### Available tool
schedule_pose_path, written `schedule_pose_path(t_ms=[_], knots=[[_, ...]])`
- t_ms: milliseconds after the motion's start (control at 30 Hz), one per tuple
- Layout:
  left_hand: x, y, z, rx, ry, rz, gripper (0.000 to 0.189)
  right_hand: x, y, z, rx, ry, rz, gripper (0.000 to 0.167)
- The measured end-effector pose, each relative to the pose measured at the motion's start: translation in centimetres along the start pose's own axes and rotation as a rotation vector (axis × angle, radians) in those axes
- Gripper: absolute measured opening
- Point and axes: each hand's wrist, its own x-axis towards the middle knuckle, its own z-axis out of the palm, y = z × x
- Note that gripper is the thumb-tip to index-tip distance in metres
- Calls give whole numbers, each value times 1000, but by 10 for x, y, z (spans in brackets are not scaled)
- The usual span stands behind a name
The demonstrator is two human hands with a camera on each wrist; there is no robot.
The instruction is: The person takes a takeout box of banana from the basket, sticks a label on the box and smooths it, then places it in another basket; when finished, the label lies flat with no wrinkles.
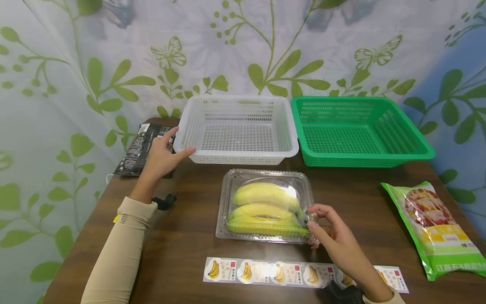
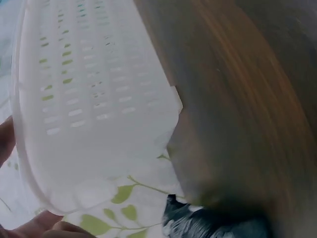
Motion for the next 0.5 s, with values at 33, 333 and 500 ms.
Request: schedule_pose_path(t_ms=[33, 333, 500], knots=[[-1, 3, -1, 27, 28, 15, 86, -1, 0, -3, -18, -12, -9, 31], [-52, 33, -20, 131, 151, 254, 44, -5, 0, -17, -311, -53, -123, 45], [-97, 41, -13, 183, 50, 386, 26, -1, -3, -27, -479, -72, -217, 56]])
